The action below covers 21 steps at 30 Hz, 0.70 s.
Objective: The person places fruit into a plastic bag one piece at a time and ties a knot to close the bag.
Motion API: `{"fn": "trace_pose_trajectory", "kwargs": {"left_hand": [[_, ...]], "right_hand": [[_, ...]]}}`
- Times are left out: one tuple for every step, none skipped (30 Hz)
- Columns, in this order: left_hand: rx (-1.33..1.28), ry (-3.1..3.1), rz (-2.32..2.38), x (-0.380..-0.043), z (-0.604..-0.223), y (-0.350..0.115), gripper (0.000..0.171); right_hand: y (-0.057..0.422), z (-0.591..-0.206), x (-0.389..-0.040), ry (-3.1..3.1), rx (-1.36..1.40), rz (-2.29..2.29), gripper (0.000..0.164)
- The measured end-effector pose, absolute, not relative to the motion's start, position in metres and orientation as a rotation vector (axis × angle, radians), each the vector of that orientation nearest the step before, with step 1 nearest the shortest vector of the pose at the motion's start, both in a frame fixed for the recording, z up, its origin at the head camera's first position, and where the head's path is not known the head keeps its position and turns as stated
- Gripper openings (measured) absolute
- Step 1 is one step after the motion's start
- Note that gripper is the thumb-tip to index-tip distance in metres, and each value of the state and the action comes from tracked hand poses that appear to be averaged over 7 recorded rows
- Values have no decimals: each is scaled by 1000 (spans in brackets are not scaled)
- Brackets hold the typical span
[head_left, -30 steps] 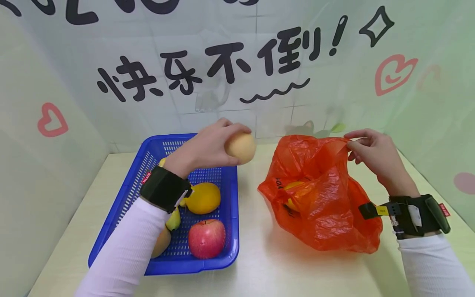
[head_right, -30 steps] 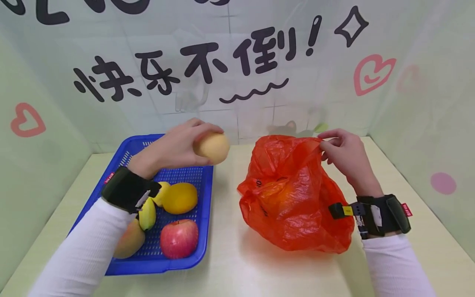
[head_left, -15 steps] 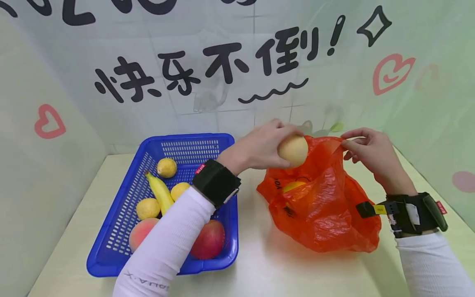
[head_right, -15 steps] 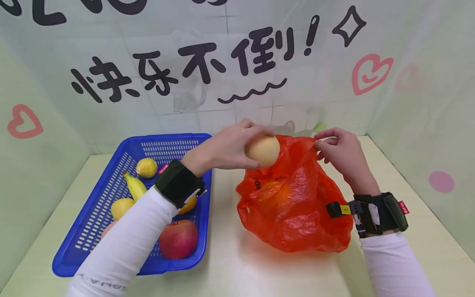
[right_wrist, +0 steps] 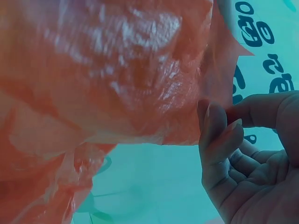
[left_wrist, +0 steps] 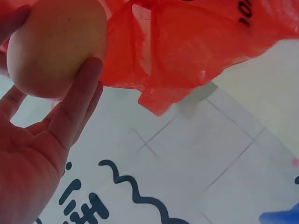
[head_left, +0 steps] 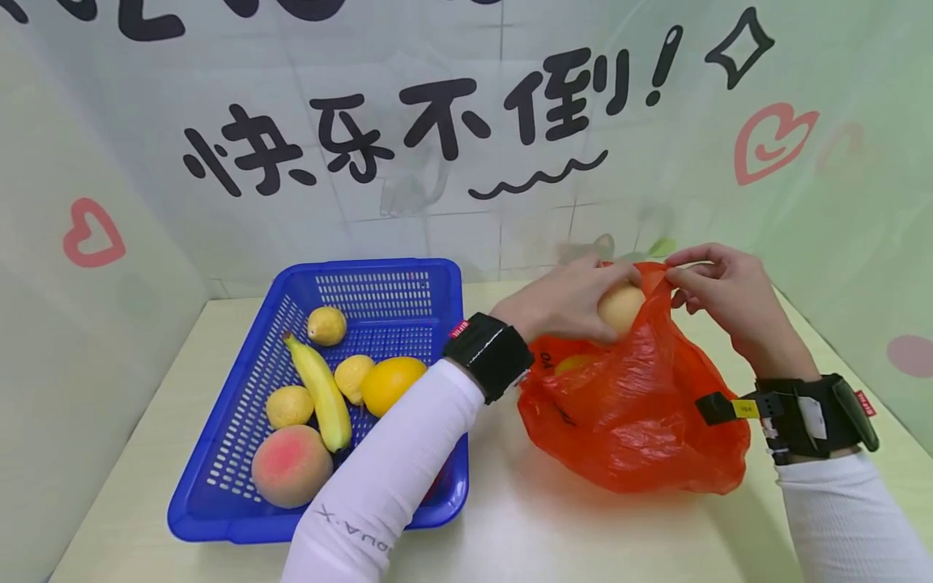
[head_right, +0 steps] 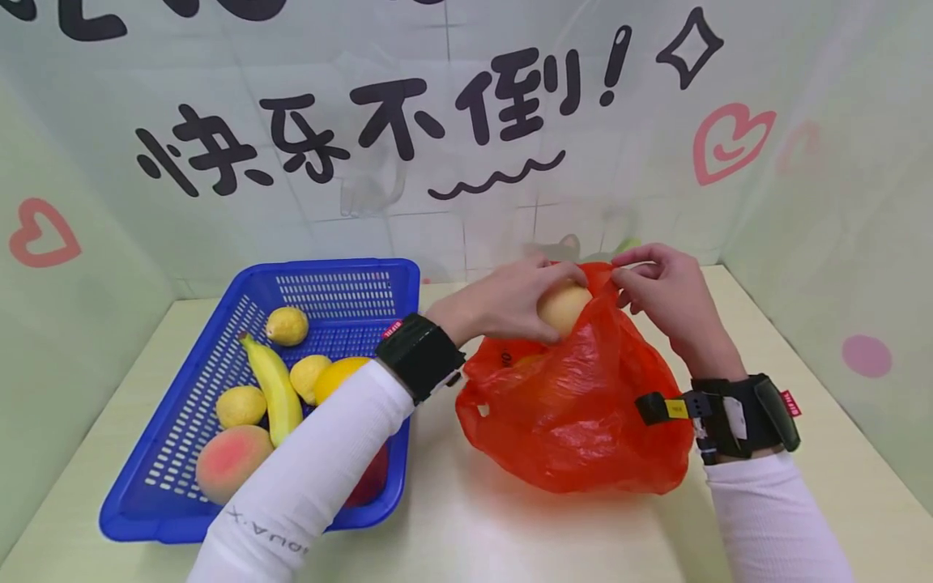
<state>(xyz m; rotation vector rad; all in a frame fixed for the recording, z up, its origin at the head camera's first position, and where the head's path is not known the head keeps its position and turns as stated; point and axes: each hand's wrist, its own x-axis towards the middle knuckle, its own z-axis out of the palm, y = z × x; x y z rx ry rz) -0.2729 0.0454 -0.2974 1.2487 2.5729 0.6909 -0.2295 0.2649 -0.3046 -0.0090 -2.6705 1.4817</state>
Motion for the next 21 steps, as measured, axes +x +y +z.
{"fn": "trace_pose_trajectory", "kwargs": {"left_hand": [[1235,2567,691,-273,-300,47,55],[1218,2565,689,-274,-302,49,55],[1202,2566,680,-275,-304,50,55],[1187,2569,666,-275,-305,52,55],[1176,2578,640,-275,-307,54,55],[1170,2588,615,-275,-309,56,54],[1167,2606,582,-274,-311,58,54],[1170,2620,550,-274,-313,61,54],[1165,2633,518,-274,-315,63,55],[1163,2644,483,-273,-317,66,55],[1161,2650,453,-272,-319,69,55],[1155,2655,428,-271,-321,71,55],[1150,2659,403,-271,-323,74,57],[1145,2660,388,-270,-325,77,59],[1134,2661,380,-270,-327,79,59],[1132,2662,377,-269,-329,81,58],[1131,2661,378,-269,-331,84,58],[1125,2663,382,-269,-332,86,56],[1119,2662,392,-269,-334,87,54],[1110,2659,410,-269,-336,89,51],[1103,2653,426,-269,-337,90,45]], "right_hand": [[264,-304,-229,-2670,-6,1487,41],[264,-304,-229,-2669,-5,1489,41],[263,-303,-229,-2669,-4,1489,41],[262,-303,-229,-2668,-3,1489,41],[261,-303,-229,-2667,0,1491,41],[261,-303,-230,-2668,3,1490,41],[260,-303,-230,-2669,8,1487,41],[259,-303,-231,-2669,14,1485,41],[258,-304,-231,-2669,20,1484,41],[258,-304,-231,-2670,26,1481,40],[257,-305,-231,-2670,32,1482,40],[257,-305,-231,-2671,38,1477,39],[257,-306,-231,-2670,41,1476,38],[257,-306,-231,-2669,42,1477,38],[257,-307,-231,-2667,41,1476,37],[258,-307,-232,-2665,40,1477,37],[258,-308,-232,-2661,38,1480,36],[258,-308,-233,-2657,35,1482,36],[258,-308,-233,-2651,29,1485,35],[258,-308,-234,-2645,24,1488,35],[258,-309,-234,-2639,18,1490,34]]}}
